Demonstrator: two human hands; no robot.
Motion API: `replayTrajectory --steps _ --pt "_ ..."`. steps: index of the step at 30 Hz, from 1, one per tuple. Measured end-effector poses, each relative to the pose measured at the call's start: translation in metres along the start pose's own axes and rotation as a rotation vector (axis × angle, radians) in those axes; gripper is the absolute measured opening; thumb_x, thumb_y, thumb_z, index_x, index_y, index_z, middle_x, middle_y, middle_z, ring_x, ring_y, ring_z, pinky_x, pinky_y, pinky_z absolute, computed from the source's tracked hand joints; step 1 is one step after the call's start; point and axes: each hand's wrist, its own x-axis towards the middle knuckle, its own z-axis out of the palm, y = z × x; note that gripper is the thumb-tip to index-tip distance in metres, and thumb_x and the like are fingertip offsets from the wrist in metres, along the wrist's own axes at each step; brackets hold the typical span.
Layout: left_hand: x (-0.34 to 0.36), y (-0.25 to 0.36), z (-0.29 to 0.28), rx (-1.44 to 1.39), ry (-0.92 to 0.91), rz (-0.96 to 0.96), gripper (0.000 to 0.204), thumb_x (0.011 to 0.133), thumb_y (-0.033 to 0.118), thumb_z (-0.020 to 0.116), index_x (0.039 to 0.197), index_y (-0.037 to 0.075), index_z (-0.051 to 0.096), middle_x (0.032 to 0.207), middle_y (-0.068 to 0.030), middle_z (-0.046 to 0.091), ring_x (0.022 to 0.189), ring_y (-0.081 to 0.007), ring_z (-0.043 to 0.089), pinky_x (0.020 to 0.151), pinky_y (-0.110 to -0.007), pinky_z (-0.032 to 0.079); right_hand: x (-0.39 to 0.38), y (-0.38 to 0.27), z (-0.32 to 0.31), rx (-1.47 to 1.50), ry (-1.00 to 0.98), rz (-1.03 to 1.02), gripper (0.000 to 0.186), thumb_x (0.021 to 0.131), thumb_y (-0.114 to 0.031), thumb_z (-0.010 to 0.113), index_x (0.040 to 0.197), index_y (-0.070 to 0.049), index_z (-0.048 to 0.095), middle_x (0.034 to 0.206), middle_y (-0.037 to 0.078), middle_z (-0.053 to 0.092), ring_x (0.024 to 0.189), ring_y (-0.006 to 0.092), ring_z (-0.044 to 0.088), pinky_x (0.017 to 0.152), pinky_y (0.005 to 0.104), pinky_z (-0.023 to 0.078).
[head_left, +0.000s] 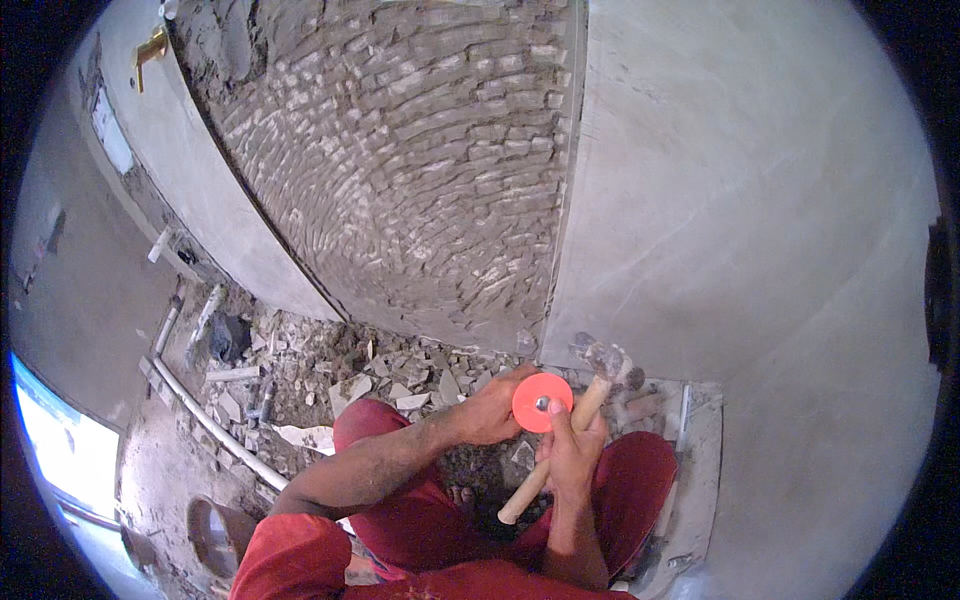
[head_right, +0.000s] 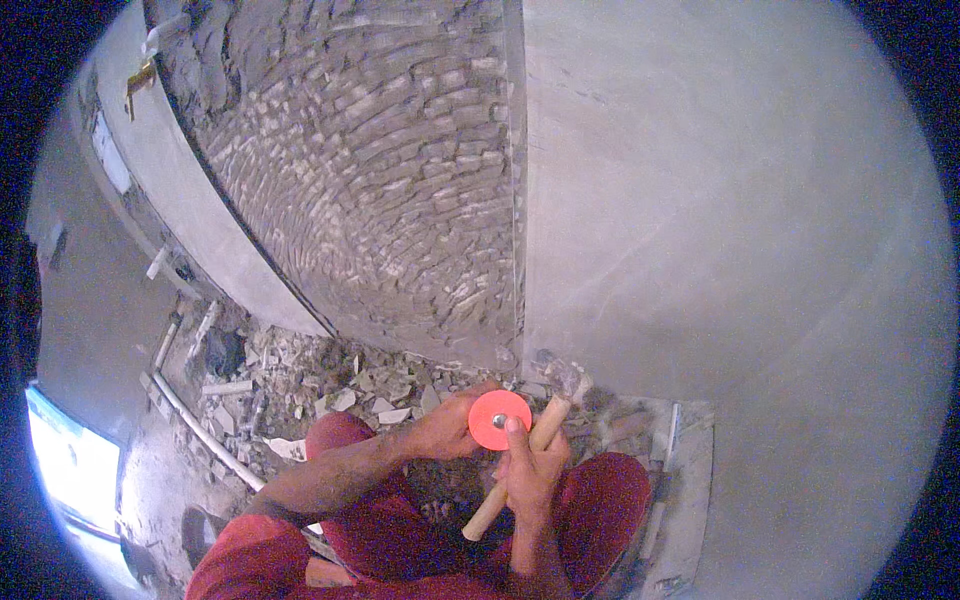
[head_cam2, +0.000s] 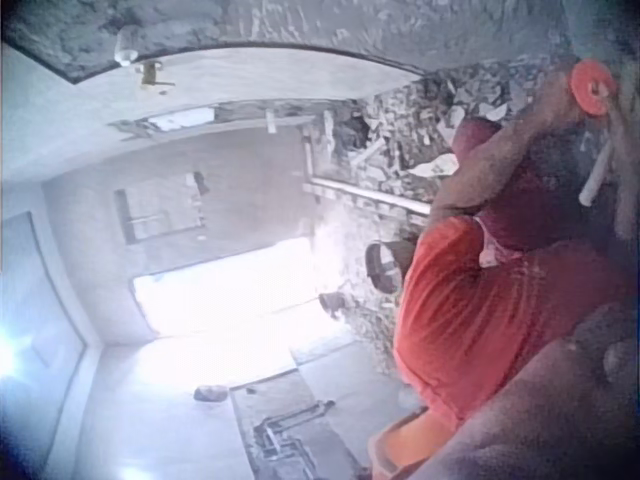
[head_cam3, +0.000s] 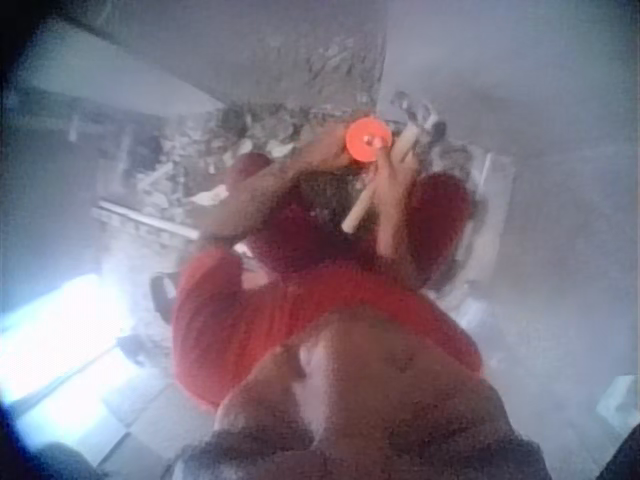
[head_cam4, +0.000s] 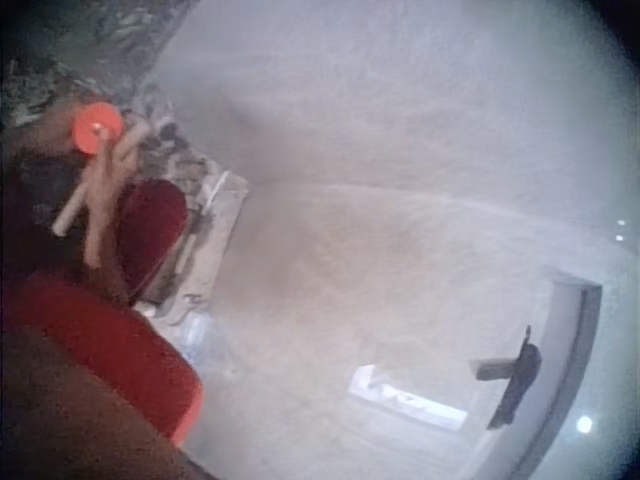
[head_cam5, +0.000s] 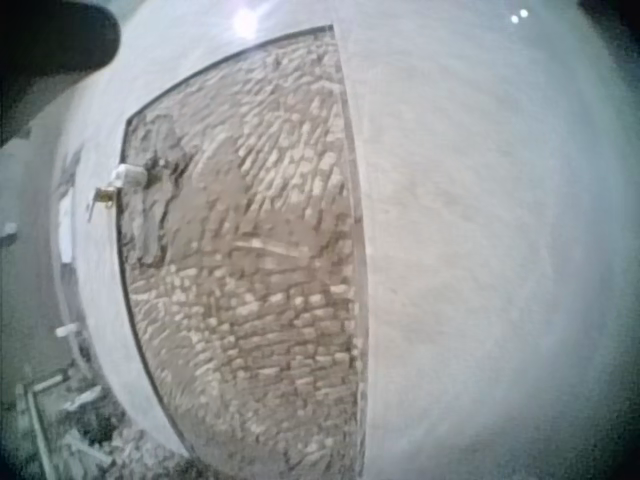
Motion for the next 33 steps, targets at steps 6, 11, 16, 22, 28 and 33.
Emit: replayTrajectory --steps 6,11,16,22,28,33 --pt "-0.001 -0.011 0.020 -0.085 0.018 0.055 0.034 0.081 0.008 0.062 0.114 0.000 0.058 0.109 -0.0227 0.059 0.108 -0.0414 0.053 0.095 -0.045 0.044 0.005 0.001 -0.007 0.052 0.045 0.007 0.017 0.089 -0.016 0.065 0.090 -0.003 0.054 0.056 0.000 0.050 0.036 0.0078 0.042 0.032 0.0234 0.036" --pt "-0.002 -0.027 0.014 -0.274 -0.013 -0.606 0.042 0.096 0.038 0.049 0.110 0.000 0.061 0.086 -0.0163 0.064 0.070 -0.0293 0.064 0.063 -0.038 0.055 0.005 -0.001 -0.008 -0.005 0.066 0.008 0.018 0.089 -0.017 0.066 0.088 -0.005 0.052 0.057 0.000 0.050 0.037 0.0076 0.043 0.033 0.0225 0.036" --pt "0.000 -0.030 0.012 -0.818 -0.078 -0.916 0.061 0.098 0.057 0.034 0.100 0.005 0.065 0.065 -0.0059 0.061 0.043 -0.0145 0.056 0.036 -0.027 0.046 0.004 -0.002 -0.006 0.091 -0.062 0.001 0.021 0.089 -0.019 0.067 0.088 -0.004 0.051 0.058 0.001 0.052 0.038 0.0076 0.045 0.034 0.0223 0.037" --pt "0.000 -0.011 0.024 -1.256 0.205 -0.760 0.032 0.096 0.039 0.055 0.091 0.008 0.063 0.083 -0.0030 0.064 0.064 -0.0122 0.061 0.055 -0.026 0.050 0.002 0.008 -0.006 -0.081 -0.222 -0.161 0.025 0.088 -0.017 0.069 0.087 0.000 0.051 0.060 0.005 0.056 0.039 0.0095 0.048 0.036 0.0243 0.040" --pt "0.010 0.019 -0.023 -1.050 0.400 -0.459 0.042 0.096 0.036 0.056 0.119 0.001 0.049 0.094 -0.0107 0.064 0.075 -0.0149 0.063 0.066 -0.029 0.053 0.003 0.010 -0.005 -0.113 -0.253 -0.492 0.033 0.084 -0.023 0.074 0.092 0.000 0.052 0.060 0.007 0.056 0.038 0.0109 0.047 0.035 0.0258 0.041" --pt "0.049 0.050 -0.069 -1.123 0.503 -0.322 0.044 0.098 0.033 0.053 0.127 0.001 0.043 0.105 -0.0139 0.062 0.075 -0.0152 0.062 0.069 -0.031 0.055 0.001 -0.013 -0.006 0.026 -0.140 -0.392 0.046 0.084 -0.039 0.071 0.099 -0.003 0.047 0.056 0.004 0.049 0.034 0.0135 0.041 0.032 0.0284 0.039"
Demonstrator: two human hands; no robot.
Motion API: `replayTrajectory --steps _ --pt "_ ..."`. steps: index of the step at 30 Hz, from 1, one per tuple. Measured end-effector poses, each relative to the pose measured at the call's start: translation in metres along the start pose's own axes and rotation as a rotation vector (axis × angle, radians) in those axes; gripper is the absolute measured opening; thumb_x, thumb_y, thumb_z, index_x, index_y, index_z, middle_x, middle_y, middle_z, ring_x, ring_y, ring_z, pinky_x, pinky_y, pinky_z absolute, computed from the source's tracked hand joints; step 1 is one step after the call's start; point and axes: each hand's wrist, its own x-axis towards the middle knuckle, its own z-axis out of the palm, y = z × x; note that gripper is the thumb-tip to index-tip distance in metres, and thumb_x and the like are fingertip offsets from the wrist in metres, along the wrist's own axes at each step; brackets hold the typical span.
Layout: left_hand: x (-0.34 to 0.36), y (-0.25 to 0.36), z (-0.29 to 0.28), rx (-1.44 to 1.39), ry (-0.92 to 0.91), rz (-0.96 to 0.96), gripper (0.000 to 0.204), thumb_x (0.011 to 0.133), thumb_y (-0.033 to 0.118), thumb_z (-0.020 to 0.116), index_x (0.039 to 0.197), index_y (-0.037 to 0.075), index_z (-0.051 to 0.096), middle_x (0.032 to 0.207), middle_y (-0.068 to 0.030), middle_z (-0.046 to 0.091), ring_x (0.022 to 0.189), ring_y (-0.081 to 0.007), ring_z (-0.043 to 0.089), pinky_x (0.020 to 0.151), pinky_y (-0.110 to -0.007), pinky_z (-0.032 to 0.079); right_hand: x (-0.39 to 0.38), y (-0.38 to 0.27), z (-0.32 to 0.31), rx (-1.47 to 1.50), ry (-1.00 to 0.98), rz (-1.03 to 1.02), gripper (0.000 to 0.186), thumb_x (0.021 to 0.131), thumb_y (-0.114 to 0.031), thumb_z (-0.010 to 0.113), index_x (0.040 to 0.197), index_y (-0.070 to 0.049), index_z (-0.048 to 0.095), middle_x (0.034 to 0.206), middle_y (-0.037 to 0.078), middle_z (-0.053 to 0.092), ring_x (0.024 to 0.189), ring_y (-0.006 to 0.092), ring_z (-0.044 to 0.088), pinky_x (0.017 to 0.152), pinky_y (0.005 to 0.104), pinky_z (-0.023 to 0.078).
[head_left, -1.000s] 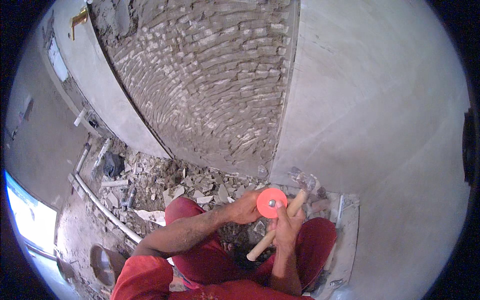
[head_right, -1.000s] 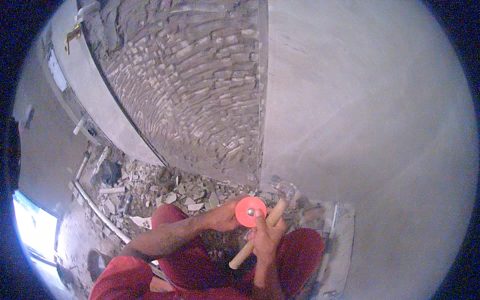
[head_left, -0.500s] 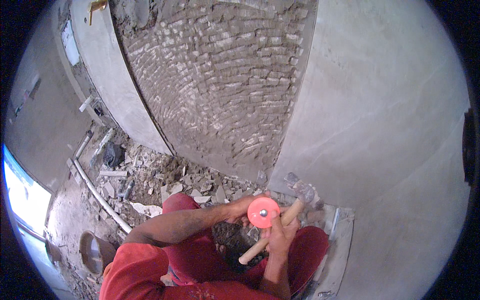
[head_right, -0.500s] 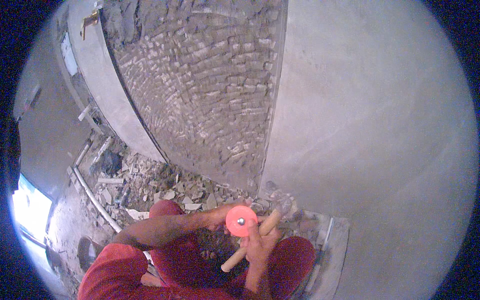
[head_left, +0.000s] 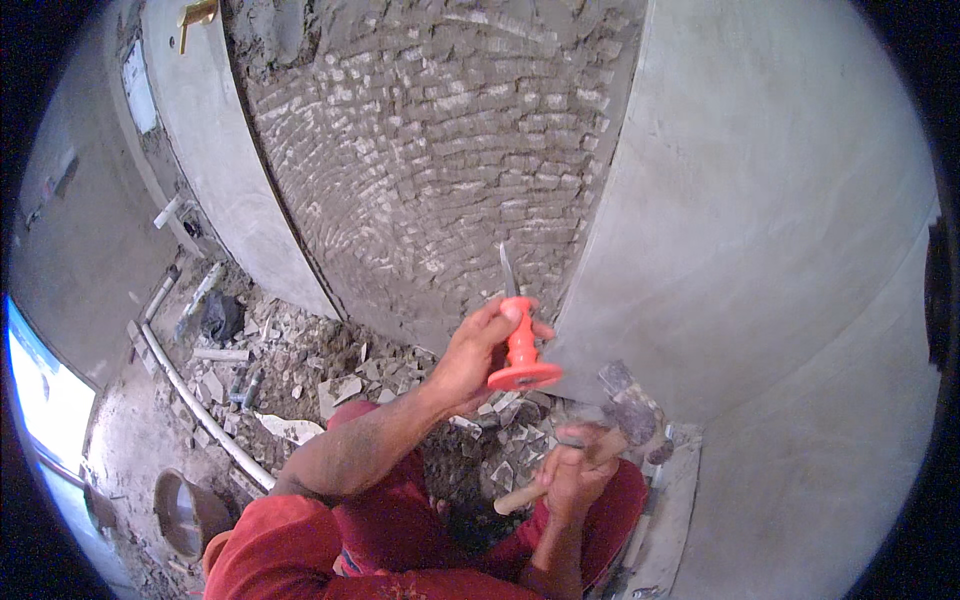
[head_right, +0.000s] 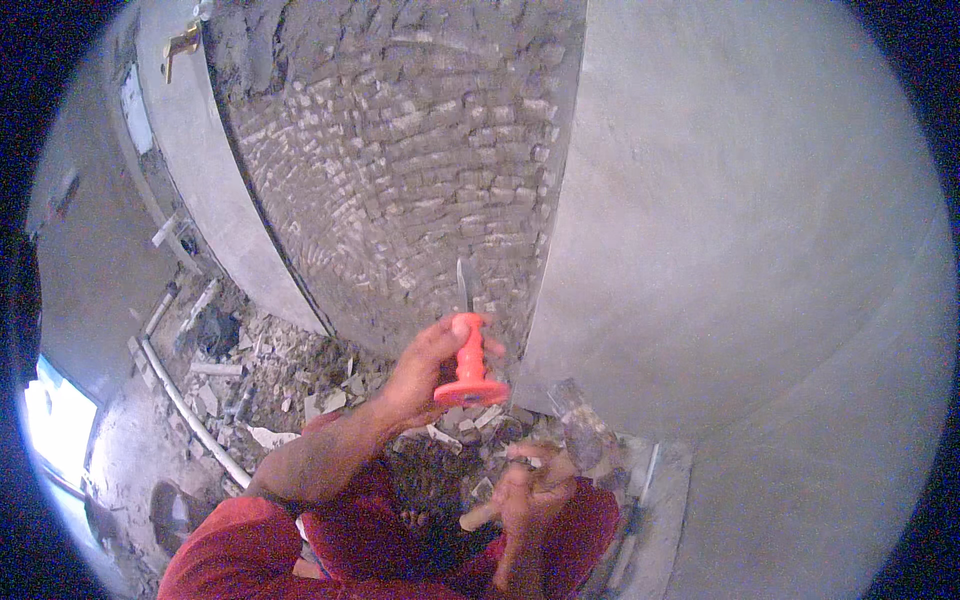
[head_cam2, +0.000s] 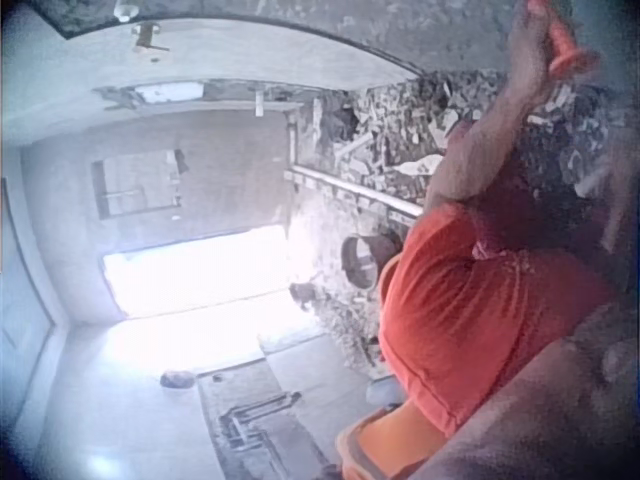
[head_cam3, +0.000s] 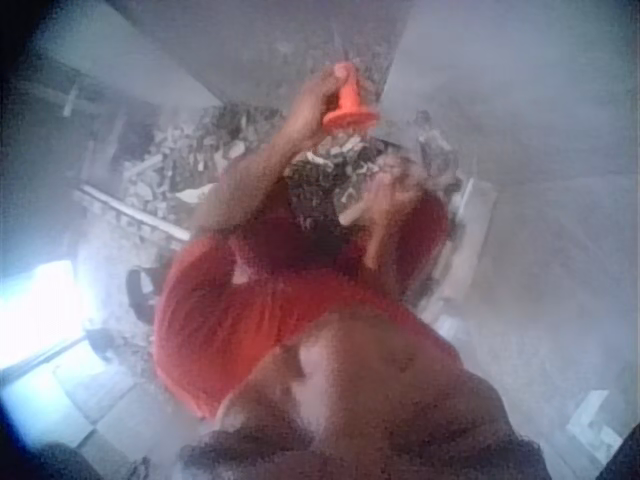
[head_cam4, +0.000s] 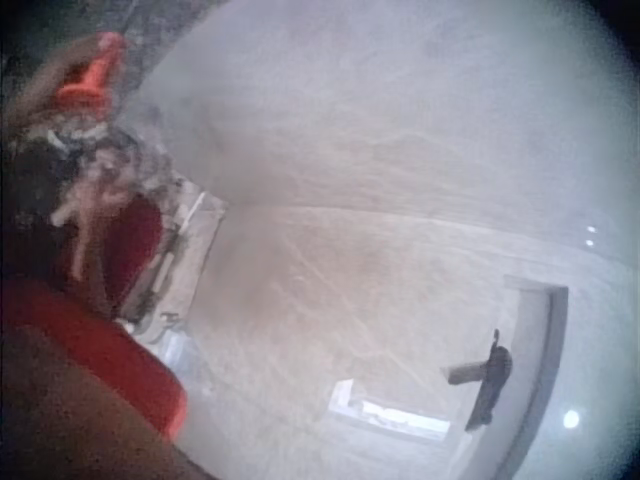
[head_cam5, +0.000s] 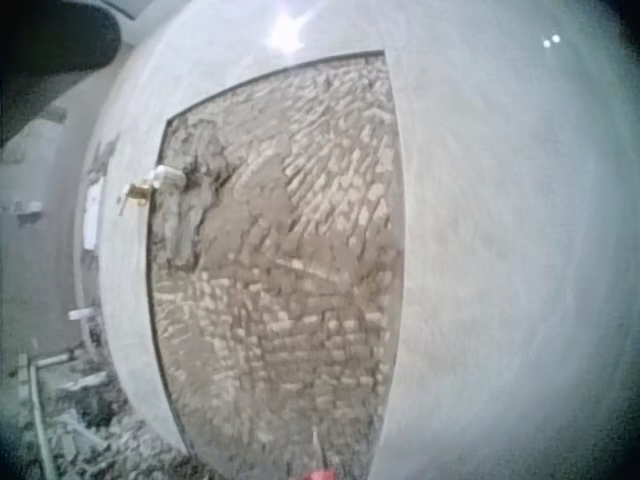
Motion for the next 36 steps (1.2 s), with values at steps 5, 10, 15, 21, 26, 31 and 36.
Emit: replayTrajectory --steps 5,10,15,21,26,31,36 --pt "0.030 0.028 0.027 0.051 0.011 0.197 0.035 0.098 0.032 0.054 0.114 0.002 0.046 0.095 -0.0159 0.065 0.070 -0.0151 0.062 0.068 -0.031 0.056 -0.002 -0.015 -0.002 0.294 -0.080 0.165 0.055 0.085 -0.054 0.064 0.099 -0.004 0.045 0.053 0.003 0.041 0.033 0.0156 0.040 0.030 0.0309 0.038" --pt "0.052 0.036 0.039 0.068 0.153 0.343 0.032 0.094 0.033 0.062 0.094 0.002 0.053 0.074 -0.0045 0.058 0.057 -0.0090 0.053 0.052 -0.027 0.047 -0.004 -0.014 -0.003 0.453 -0.223 0.208 0.064 0.080 -0.063 0.064 0.101 -0.005 0.045 0.053 0.004 0.041 0.035 0.0162 0.043 0.031 0.0315 0.039" --pt "0.061 0.040 0.043 -0.057 0.206 0.331 0.028 0.092 0.028 0.065 0.090 0.002 0.053 0.071 -0.0022 0.055 0.056 -0.0087 0.052 0.050 -0.026 0.045 -0.003 -0.031 0.010 0.231 -0.192 -0.044 0.067 0.079 -0.064 0.063 0.106 -0.007 0.042 0.055 0.005 0.043 0.036 0.0173 0.045 0.032 0.0320 0.043" --pt "0.068 0.045 0.051 0.005 0.363 0.356 0.030 0.091 0.032 0.064 0.091 0.003 0.056 0.069 -0.0005 0.054 0.056 -0.0084 0.051 0.049 -0.027 0.044 0.013 -0.063 0.032 0.330 -0.248 -0.263 0.053 0.085 -0.057 0.061 0.103 -0.012 0.041 0.057 0.005 0.044 0.038 0.0176 0.045 0.034 0.0330 0.045" --pt "0.070 0.048 0.052 -0.003 0.366 0.358 0.027 0.090 0.029 0.064 0.086 0.003 0.057 0.070 -0.0012 0.055 0.054 -0.0086 0.051 0.048 -0.028 0.043 0.040 -0.045 0.028 -0.094 -0.438 -0.384 0.032 0.095 -0.041 0.055 0.091 -0.012 0.042 0.058 0.003 0.044 0.038 0.0163 0.043 0.036 0.0309 0.041" --pt "0.071 0.054 0.052 -0.051 0.356 0.345 0.026 0.090 0.027 0.064 0.081 0.004 0.057 0.068 -0.0009 0.055 0.055 -0.0084 0.050 0.047 -0.028 0.042 0.052 -0.019 0.037 0.010 -0.208 -0.141 0.035 0.097 -0.041 0.051 0.084 -0.010 0.040 0.056 0.002 0.043 0.038 0.0137 0.042 0.037 0.0279 0.036" --pt "0.071 0.053 0.052 -0.080 0.341 0.314 0.026 0.089 0.027 0.064 0.082 0.003 0.057 0.068 -0.0010 0.055 0.057 -0.0088 0.051 0.049 -0.028 0.043 0.056 -0.017 0.056 0.129 -0.122 -0.540 0.042 0.097 -0.044 0.047 0.078 -0.007 0.039 0.053 0.004 0.042 0.038 0.0127 0.042 0.035 0.0284 0.038"
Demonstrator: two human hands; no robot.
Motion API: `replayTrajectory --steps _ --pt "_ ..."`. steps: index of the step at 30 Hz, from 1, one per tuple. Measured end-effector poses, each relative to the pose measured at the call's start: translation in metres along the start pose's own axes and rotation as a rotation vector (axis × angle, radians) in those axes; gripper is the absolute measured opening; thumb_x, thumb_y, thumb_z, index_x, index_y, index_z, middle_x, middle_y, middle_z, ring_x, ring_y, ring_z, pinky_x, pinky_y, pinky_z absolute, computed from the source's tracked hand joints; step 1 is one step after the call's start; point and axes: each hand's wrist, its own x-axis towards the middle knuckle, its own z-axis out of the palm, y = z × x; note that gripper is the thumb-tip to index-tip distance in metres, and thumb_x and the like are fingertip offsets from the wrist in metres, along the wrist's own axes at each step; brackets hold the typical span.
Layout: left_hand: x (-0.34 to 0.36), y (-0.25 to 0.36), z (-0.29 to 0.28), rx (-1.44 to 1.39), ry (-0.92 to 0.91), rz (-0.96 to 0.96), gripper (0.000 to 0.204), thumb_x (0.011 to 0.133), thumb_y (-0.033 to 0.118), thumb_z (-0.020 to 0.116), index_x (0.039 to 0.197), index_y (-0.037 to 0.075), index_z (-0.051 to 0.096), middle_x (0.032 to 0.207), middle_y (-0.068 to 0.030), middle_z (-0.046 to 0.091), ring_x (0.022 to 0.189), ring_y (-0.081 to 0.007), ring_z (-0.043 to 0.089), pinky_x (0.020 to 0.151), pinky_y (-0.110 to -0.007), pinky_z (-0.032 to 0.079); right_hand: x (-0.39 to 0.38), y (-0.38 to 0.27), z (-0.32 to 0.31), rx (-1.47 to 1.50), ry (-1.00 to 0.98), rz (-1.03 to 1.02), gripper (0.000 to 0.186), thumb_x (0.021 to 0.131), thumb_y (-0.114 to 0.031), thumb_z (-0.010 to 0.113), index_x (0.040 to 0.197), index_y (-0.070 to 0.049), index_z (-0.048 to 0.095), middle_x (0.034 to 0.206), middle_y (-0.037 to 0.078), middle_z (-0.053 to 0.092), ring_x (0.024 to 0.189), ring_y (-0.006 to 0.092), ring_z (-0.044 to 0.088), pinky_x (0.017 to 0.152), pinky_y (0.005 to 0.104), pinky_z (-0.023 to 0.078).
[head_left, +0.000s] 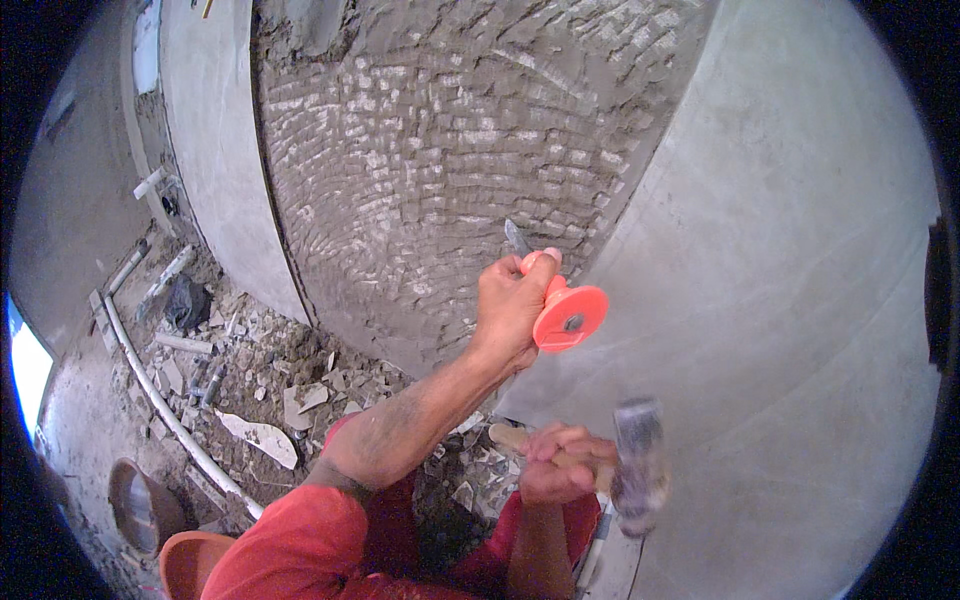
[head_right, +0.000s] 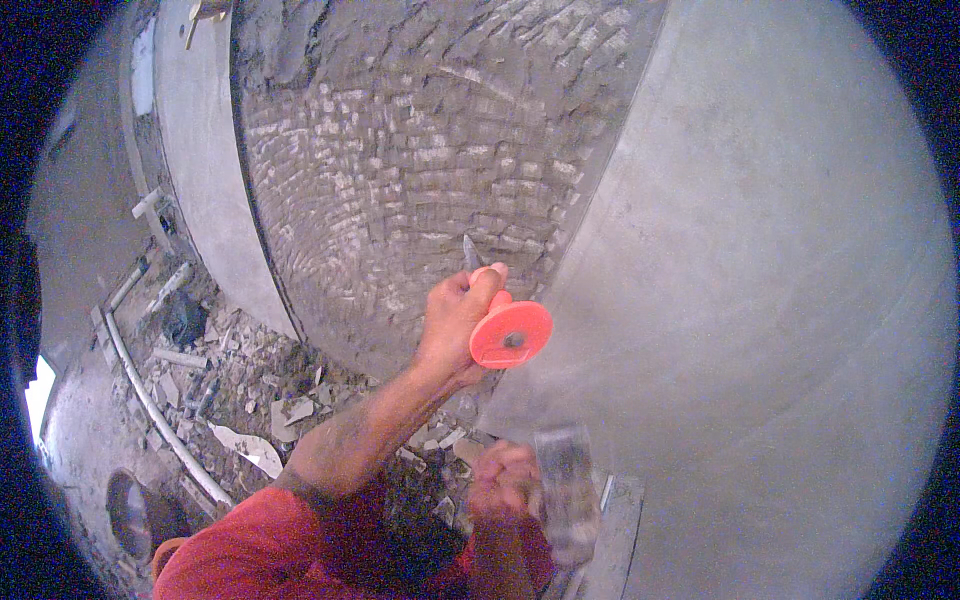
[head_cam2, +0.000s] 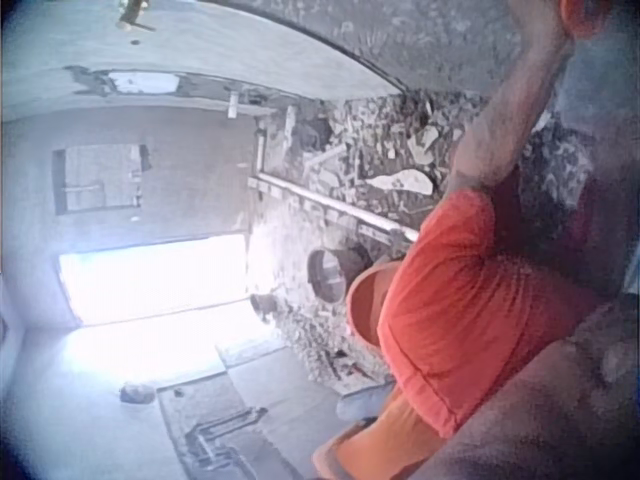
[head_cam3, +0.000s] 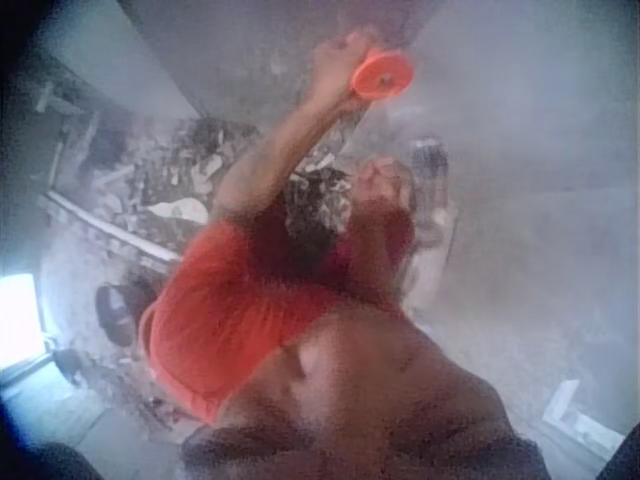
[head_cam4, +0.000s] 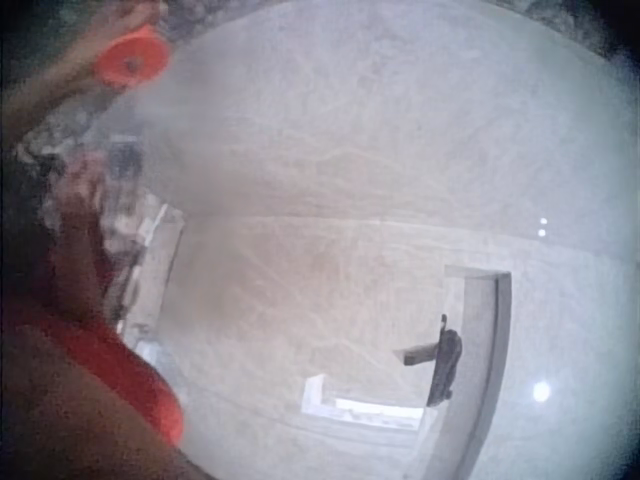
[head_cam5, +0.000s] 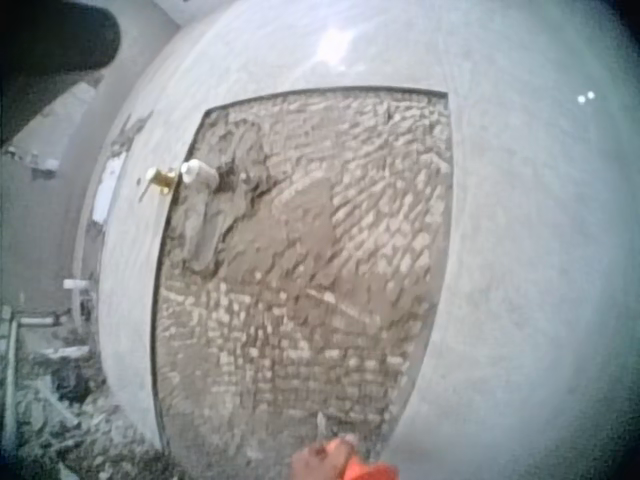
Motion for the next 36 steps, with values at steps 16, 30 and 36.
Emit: replayTrajectory --steps 16,30,36 --pt "0.016 -0.035 0.026 -0.107 0.178 0.228 0.027 0.085 0.019 0.069 0.074 0.003 0.051 0.064 -0.0030 0.054 0.055 -0.0097 0.049 0.048 -0.029 0.041 0.039 -0.017 0.001 -0.114 0.186 0.307 0.045 0.096 -0.051 0.044 0.080 -0.009 0.037 0.053 0.002 0.037 0.036 0.0125 0.039 0.031 0.0292 0.038" --pt "-0.005 -0.006 0.000 0.111 0.101 0.155 0.028 0.088 0.026 0.065 0.083 0.001 0.055 0.069 -0.0034 0.056 0.056 -0.0098 0.052 0.048 -0.028 0.042 0.024 -0.031 0.002 0.069 0.120 0.190 0.053 0.093 -0.059 0.048 0.096 -0.007 0.038 0.052 0.002 0.038 0.033 0.0133 0.038 0.030 0.0291 0.039" --pt "-0.008 0.007 0.015 0.085 -0.029 0.127 0.028 0.090 0.029 0.063 0.084 0.002 0.057 0.068 -0.0010 0.054 0.054 -0.0083 0.050 0.048 -0.027 0.041 0.033 -0.061 -0.010 0.123 0.031 0.072 0.051 0.092 -0.058 0.051 0.099 -0.009 0.039 0.055 0.004 0.042 0.032 0.0134 0.039 0.029 0.0285 0.040"
